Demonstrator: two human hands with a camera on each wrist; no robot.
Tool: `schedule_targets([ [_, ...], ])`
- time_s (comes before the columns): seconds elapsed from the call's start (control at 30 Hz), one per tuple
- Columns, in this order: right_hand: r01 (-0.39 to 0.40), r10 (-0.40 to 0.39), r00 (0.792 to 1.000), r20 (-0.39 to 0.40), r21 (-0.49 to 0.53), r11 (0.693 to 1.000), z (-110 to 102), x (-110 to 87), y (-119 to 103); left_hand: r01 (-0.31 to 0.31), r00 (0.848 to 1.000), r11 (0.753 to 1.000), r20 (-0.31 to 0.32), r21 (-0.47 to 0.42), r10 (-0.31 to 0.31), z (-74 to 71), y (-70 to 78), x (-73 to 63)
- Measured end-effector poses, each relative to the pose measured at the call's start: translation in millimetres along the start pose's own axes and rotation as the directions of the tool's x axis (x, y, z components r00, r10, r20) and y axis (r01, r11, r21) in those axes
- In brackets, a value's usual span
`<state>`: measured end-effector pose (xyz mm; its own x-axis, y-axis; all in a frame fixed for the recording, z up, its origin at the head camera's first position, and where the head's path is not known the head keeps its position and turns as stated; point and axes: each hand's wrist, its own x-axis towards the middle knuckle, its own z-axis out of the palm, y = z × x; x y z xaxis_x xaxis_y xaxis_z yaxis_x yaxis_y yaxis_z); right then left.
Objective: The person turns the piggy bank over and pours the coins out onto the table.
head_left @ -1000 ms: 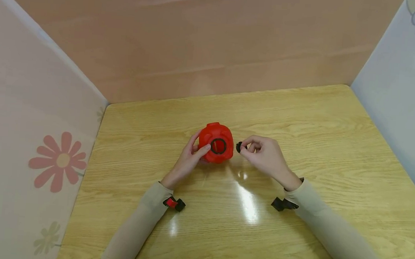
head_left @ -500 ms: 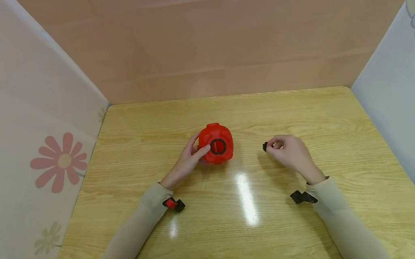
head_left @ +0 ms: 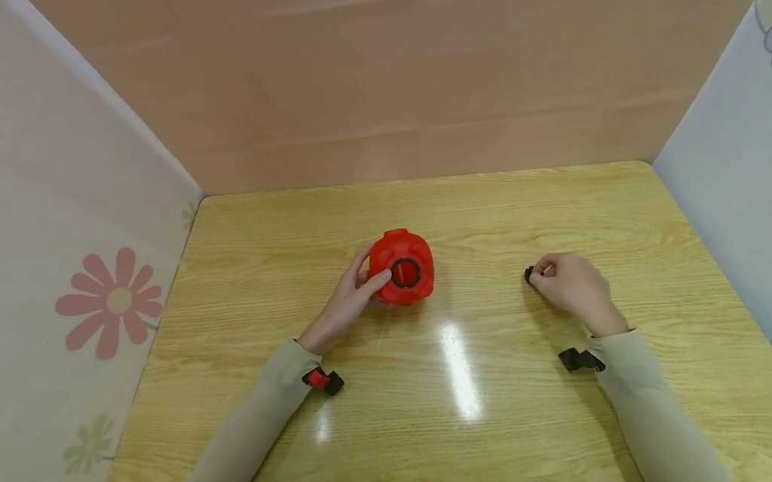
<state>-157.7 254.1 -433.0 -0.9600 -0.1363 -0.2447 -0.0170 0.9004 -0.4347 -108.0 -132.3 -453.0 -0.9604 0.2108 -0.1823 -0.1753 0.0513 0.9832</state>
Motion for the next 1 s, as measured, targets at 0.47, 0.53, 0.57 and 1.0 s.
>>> schedule_targets([
  [0.47, -0.071, 0.071, 0.997, 0.011, -0.037, 0.997, -6.0, 0.6, 15.6, 0.003, 1.0, 1.0, -0.012, -0.001, -0.003, 0.9, 0.3, 2.2],
  [0.53, -0.068, 0.068, 0.998, 0.008, -0.035, 0.997, -6.4, 0.1, 14.8, 0.009, 1.0, 1.0, -0.017, -0.001, -0.009, 0.8, -0.4, 2.9],
  [0.57, -0.068, 0.068, 0.998, 0.007, -0.033, 0.997, -6.7, -0.2, 14.1, 0.012, 1.0, 1.0, -0.019, -0.001, -0.012, 0.9, -0.6, 3.3],
  [1.0, 0.049, -0.05, 0.999, 0.006, 0.112, 0.992, -3.5, -2.4, -17.4, -0.032, 0.999, 0.999, -0.006, -0.002, 0.032, -0.2, -0.9, 4.1],
])
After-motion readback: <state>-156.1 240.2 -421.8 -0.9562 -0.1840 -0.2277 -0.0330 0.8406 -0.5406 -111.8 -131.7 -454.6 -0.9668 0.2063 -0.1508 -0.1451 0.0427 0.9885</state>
